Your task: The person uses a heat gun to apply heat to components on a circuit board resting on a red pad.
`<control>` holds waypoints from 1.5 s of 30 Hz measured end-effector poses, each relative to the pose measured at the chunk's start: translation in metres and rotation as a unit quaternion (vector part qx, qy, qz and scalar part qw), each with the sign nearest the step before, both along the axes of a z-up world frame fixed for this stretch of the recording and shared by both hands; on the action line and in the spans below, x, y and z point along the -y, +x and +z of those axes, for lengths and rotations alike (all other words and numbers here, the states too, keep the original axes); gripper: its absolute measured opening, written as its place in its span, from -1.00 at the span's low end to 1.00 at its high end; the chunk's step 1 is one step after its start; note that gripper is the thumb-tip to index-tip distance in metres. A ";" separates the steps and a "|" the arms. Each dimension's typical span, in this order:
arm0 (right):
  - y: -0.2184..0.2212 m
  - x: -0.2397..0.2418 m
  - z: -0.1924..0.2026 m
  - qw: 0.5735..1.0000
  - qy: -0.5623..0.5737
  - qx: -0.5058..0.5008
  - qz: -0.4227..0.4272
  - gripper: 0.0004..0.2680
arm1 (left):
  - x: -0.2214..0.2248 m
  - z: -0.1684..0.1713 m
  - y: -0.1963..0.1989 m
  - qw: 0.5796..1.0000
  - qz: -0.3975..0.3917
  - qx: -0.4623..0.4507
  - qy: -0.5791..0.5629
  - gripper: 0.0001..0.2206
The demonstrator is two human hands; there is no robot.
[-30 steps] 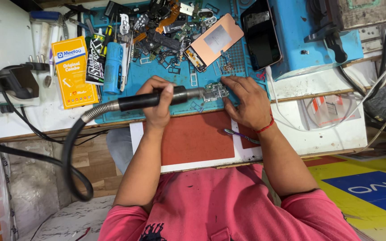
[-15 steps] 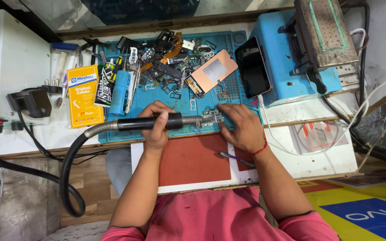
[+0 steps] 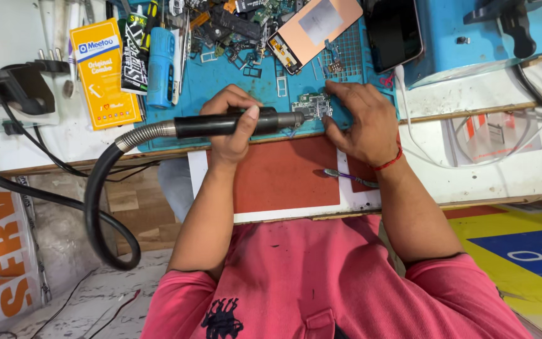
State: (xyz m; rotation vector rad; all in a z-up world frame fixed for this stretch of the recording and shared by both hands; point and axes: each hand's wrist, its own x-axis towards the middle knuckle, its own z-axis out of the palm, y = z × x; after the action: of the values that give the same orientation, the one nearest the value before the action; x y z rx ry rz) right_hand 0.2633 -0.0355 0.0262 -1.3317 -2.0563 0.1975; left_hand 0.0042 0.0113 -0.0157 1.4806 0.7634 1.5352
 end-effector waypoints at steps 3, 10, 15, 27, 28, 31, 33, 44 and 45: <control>0.001 -0.002 0.002 1.000 0.007 0.010 0.009 -0.63 | 0.002 0.004 0.004 0.998 0.053 -0.044 0.005 -0.83; 0.002 -0.002 0.000 1.000 0.004 0.018 0.015 -0.62 | 0.001 0.003 0.001 1.000 0.016 -0.003 0.014 -0.82; 0.002 -0.002 0.000 1.000 0.006 0.007 0.022 -0.63 | 0.000 -0.003 -0.003 0.999 0.001 0.045 -0.028 -0.80; -0.002 -0.002 -0.001 0.999 -0.001 0.036 -0.003 -0.63 | 0.003 0.005 0.002 0.998 0.053 -0.009 0.013 -0.81; -0.002 -0.002 -0.001 0.999 0.000 0.037 -0.003 -0.63 | 0.002 0.005 0.003 0.998 0.058 0.011 0.005 -0.81; -0.002 -0.002 -0.001 0.999 0.002 0.040 -0.004 -0.64 | 0.003 0.004 -0.002 0.999 0.020 -0.014 0.038 -0.81; -0.002 -0.002 -0.002 0.999 0.003 0.040 -0.003 -0.63 | 0.003 0.001 -0.002 0.999 0.012 -0.016 0.039 -0.81; -0.002 -0.002 0.000 0.999 0.004 0.038 0.000 -0.63 | 0.000 -0.006 0.003 0.994 0.083 0.052 -0.042 -0.79; -0.002 -0.002 -0.001 0.999 0.004 0.038 -0.001 -0.63 | -0.001 -0.004 0.002 0.998 0.060 0.032 -0.015 -0.80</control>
State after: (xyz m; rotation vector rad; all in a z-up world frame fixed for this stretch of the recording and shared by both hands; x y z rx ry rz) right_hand 0.2615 -0.0335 0.0254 -1.3565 -2.1163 0.1401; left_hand 0.0059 0.0120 -0.0201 1.3790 0.8463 1.6451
